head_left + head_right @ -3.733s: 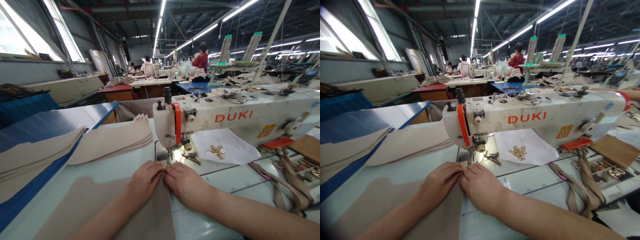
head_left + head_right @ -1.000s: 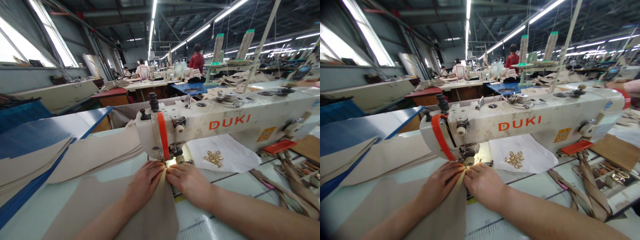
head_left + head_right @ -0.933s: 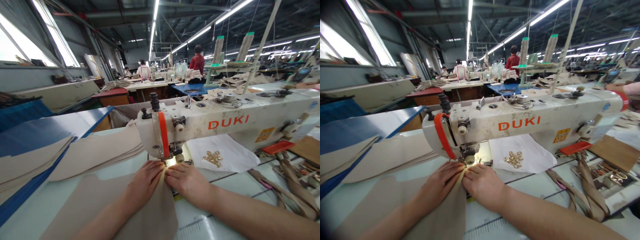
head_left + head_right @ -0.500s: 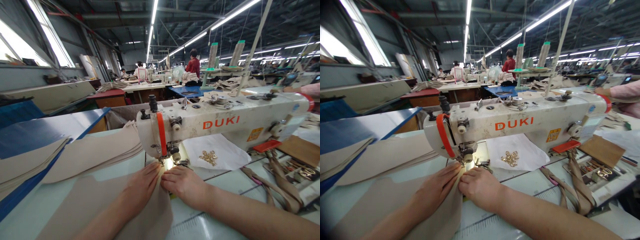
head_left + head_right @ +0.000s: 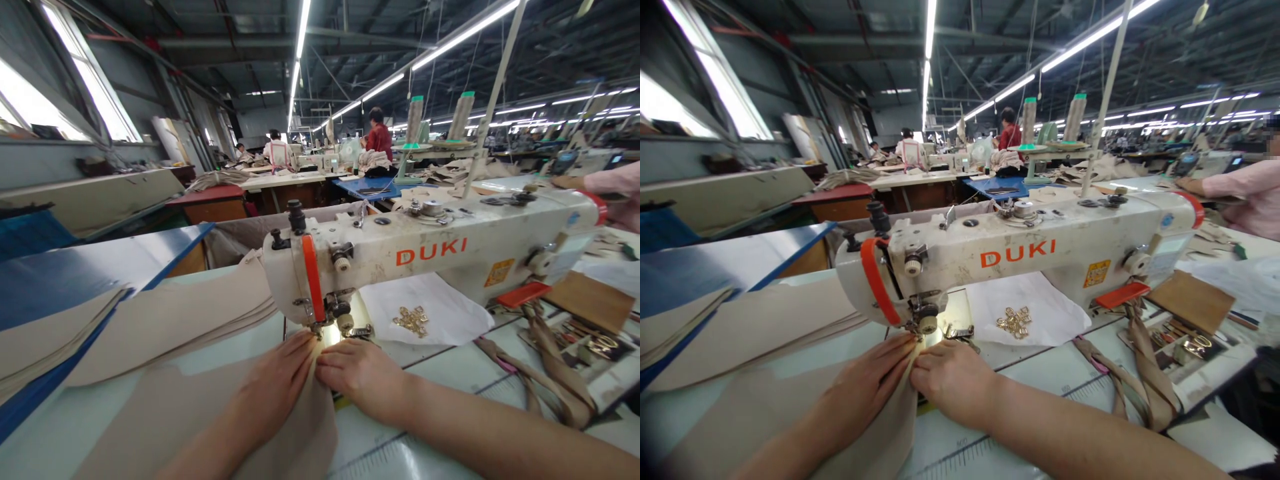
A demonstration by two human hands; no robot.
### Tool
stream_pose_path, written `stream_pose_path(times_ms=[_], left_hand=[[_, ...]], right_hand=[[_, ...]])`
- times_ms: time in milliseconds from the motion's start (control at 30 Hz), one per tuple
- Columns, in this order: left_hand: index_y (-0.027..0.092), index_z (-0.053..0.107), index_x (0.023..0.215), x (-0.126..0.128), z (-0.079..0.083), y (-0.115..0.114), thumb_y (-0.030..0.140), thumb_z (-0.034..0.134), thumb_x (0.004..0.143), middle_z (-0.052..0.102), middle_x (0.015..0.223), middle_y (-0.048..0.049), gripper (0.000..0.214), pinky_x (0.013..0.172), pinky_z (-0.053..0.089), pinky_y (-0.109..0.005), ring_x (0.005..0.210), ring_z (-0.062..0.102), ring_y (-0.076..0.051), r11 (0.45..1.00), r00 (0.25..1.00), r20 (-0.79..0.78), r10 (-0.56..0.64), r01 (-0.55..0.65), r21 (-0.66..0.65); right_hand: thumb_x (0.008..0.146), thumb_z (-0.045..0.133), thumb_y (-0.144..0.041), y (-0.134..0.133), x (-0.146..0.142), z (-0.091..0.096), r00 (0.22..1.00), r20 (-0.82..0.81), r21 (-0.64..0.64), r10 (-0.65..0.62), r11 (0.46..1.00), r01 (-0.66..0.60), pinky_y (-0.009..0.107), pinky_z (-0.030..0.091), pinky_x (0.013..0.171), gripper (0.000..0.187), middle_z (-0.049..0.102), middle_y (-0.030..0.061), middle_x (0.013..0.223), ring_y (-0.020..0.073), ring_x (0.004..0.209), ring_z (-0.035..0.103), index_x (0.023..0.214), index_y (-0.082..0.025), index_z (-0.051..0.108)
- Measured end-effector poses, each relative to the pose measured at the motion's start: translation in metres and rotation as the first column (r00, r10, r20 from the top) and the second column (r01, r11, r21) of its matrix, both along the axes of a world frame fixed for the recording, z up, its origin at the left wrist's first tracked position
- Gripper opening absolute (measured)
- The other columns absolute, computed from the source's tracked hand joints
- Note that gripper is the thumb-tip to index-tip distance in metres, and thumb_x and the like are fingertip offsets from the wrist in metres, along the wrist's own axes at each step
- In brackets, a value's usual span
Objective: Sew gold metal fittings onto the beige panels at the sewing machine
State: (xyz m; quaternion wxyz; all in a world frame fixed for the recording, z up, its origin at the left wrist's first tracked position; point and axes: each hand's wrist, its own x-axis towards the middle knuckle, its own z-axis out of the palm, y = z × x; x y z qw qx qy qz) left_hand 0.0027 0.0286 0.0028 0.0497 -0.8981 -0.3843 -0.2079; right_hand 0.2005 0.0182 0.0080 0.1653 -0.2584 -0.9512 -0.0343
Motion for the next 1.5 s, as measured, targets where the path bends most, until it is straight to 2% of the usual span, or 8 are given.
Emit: stream_pose_path(times_ms=[267,467,733,967,1167,1267,1367,1500], left_hand=[[0.017,0.064,0.109,-0.001,-0.003,0.001,0.025,0.039,0.091,0.066,0.116,-0.0089,0.032,0.092,0.052,-0.038,0.106,0.062,-0.022,1.000,1.000,0.013,0.014,-0.014,-0.005],[0.013,0.063,0.110,0.001,-0.001,0.001,0.025,0.036,0.091,0.067,0.113,-0.0112,0.035,0.092,0.052,-0.037,0.106,0.062,-0.021,1.000,0.999,-0.025,0.029,-0.030,-0.001],[0.017,0.063,0.110,0.002,0.001,0.002,0.024,0.038,0.091,0.067,0.114,-0.0081,0.032,0.092,0.051,-0.037,0.107,0.061,-0.021,1.000,1.000,0.014,0.016,-0.016,-0.015],[0.011,0.062,0.111,0.002,0.001,0.000,0.025,0.036,0.092,0.067,0.113,-0.0125,0.035,0.092,0.051,-0.038,0.106,0.061,-0.022,1.000,0.999,-0.026,0.025,-0.026,-0.017],[0.013,0.063,0.109,0.006,0.002,0.003,0.024,0.037,0.091,0.067,0.112,-0.0113,0.033,0.093,0.051,-0.036,0.106,0.062,-0.021,0.998,0.999,-0.012,0.049,-0.050,-0.027],[0.014,0.063,0.109,0.001,0.002,-0.008,0.022,0.040,0.090,0.067,0.114,-0.0110,0.031,0.092,0.052,-0.036,0.105,0.062,-0.021,0.998,0.998,0.020,0.052,-0.051,-0.033],[0.017,0.061,0.113,-0.011,0.001,-0.035,0.020,0.044,0.088,0.065,0.117,-0.0080,0.030,0.092,0.052,-0.033,0.106,0.062,-0.019,0.998,0.997,0.062,0.040,-0.037,-0.054],[0.021,0.058,0.115,-0.021,0.003,-0.064,0.016,0.048,0.085,0.064,0.118,-0.0054,0.032,0.094,0.050,-0.033,0.109,0.059,-0.018,0.984,0.989,0.106,0.100,-0.082,-0.161]], right_hand=[[0.091,0.051,-0.021,0.001,0.000,-0.002,1.000,-0.003,-0.005,0.000,1.000,0.000,0.028,0.041,0.088,0.012,0.065,0.0054,0.100,0.0175,0.098,0.056,0.090,-0.013,0.060],[0.090,0.053,-0.020,0.001,0.001,-0.003,1.000,-0.001,-0.007,0.000,1.000,0.000,0.029,0.041,0.089,0.010,0.064,0.0054,0.104,0.0180,0.102,0.055,0.092,-0.013,0.059],[0.091,0.051,-0.021,0.004,0.000,-0.003,1.000,0.002,-0.046,0.000,0.999,0.000,0.029,0.041,0.090,0.012,0.065,0.0062,0.101,0.0173,0.102,0.055,0.092,-0.013,0.060],[0.092,0.049,-0.020,0.001,0.000,-0.001,1.000,-0.011,-0.070,-0.001,0.998,0.001,0.028,0.041,0.089,0.012,0.065,0.0073,0.101,0.0170,0.101,0.056,0.092,-0.014,0.060],[0.092,0.049,-0.019,0.004,0.001,-0.002,1.000,-0.007,-0.066,-0.009,0.998,0.009,0.028,0.043,0.087,0.012,0.065,0.0079,0.099,0.0161,0.098,0.057,0.094,-0.014,0.060],[0.093,0.047,-0.019,-0.003,-0.001,-0.001,0.999,-0.018,-0.042,0.035,0.998,-0.036,0.028,0.043,0.087,0.014,0.065,0.0075,0.097,0.0159,0.097,0.057,0.093,-0.014,0.060],[0.095,0.043,-0.020,-0.018,-0.005,-0.001,0.989,-0.043,-0.023,0.144,0.989,-0.145,0.027,0.044,0.082,0.018,0.065,0.0055,0.093,0.0151,0.092,0.058,0.096,-0.014,0.060],[0.096,0.040,-0.020,-0.034,-0.011,-0.002,0.972,-0.042,0.004,0.230,0.973,-0.230,0.028,0.044,0.074,0.020,0.066,0.0046,0.093,0.0158,0.086,0.057,0.097,-0.014,0.059]])
